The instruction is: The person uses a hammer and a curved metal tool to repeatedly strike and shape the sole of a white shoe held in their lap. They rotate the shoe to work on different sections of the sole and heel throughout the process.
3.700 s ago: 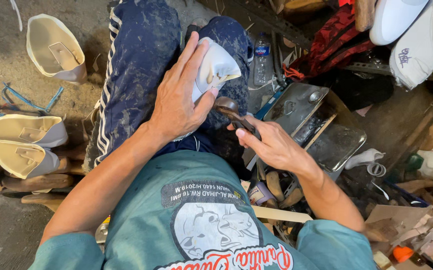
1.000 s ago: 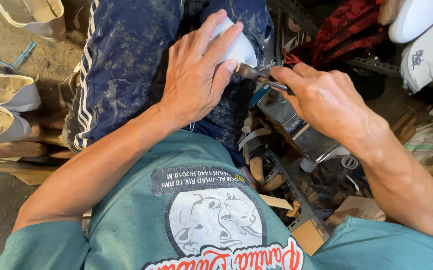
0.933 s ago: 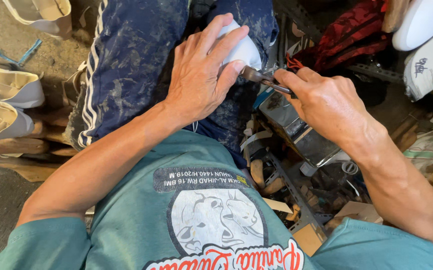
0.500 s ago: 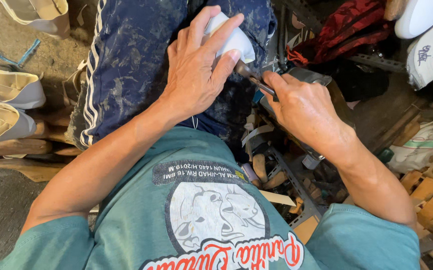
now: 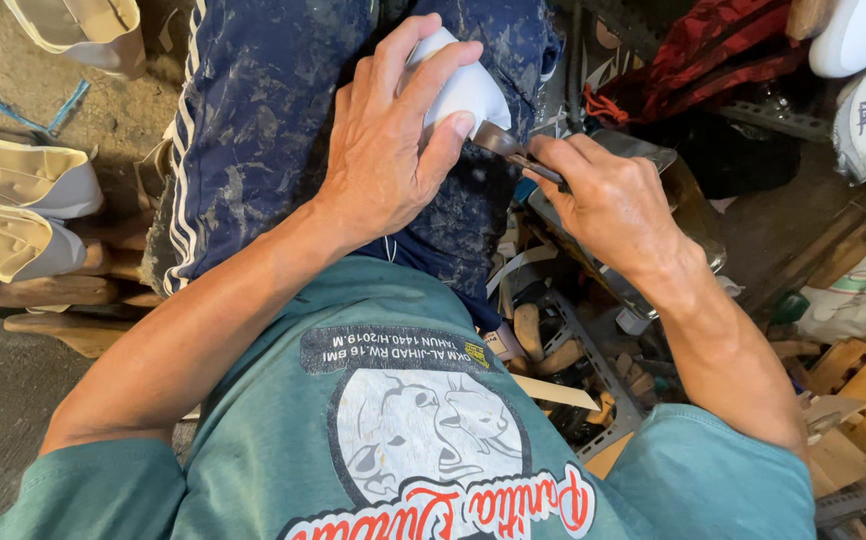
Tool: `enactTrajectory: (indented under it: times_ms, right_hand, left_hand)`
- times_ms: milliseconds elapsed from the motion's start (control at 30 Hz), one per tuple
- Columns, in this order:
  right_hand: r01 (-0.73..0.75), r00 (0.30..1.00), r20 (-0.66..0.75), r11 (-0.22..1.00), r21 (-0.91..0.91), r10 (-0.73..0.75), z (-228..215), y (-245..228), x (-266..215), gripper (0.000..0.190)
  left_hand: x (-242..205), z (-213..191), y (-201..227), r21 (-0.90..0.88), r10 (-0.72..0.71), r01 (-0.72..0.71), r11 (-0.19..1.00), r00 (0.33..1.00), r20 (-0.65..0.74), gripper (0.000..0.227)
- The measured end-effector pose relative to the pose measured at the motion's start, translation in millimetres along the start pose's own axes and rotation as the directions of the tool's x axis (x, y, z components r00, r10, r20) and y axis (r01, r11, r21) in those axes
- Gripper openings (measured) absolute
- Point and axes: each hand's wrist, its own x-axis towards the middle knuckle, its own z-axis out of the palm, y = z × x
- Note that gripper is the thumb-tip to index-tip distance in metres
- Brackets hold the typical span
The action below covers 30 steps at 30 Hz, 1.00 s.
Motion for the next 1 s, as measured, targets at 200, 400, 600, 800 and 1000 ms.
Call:
enactTrajectory:
  times_ms: [200,400,600,800,1000]
  right_hand:
    - [-0.162,0.966,0.214,0.985,0.061,0.146,-41.5,-17.1,9.4,0.023]
    - [-0.045,0.948,0.300,0.976,-0.215,0.110,-46.4,-18.4,5.5,0.038]
    - [-0.169,0.948,0.220,0.949,-0.267,0.230,-20.2,-37.2,-5.9,0.037]
    - [-0.206,0.945,0.240,0.973,-0.102,0.225,-21.2,-36.8,6.4,0.027]
    - [-0.219,0.918,0.382,0.942,0.254,0.110,-28.6,-13.5,14.4,0.020]
  left_hand:
    - [-3.0,3.5,4.0,0.084,0.027,-0.027,0.996,1.000,0.007,0.048]
    - [-2.8,2.4,3.0,0.060,0.043,-0.043,0.997,0.999,-0.011,0.041]
    - [-1.3,0.0,6.2,0.050,0.020,-0.020,0.999,1.000,-0.018,0.043]
    - [-0.5,-3.6,3.4,-0.021,-0.035,0.036,0.999,0.998,0.043,0.041]
    - [2.6,-4.3,2.1,0.050,0.033,-0.034,0.998,0.999,0.023,0.042]
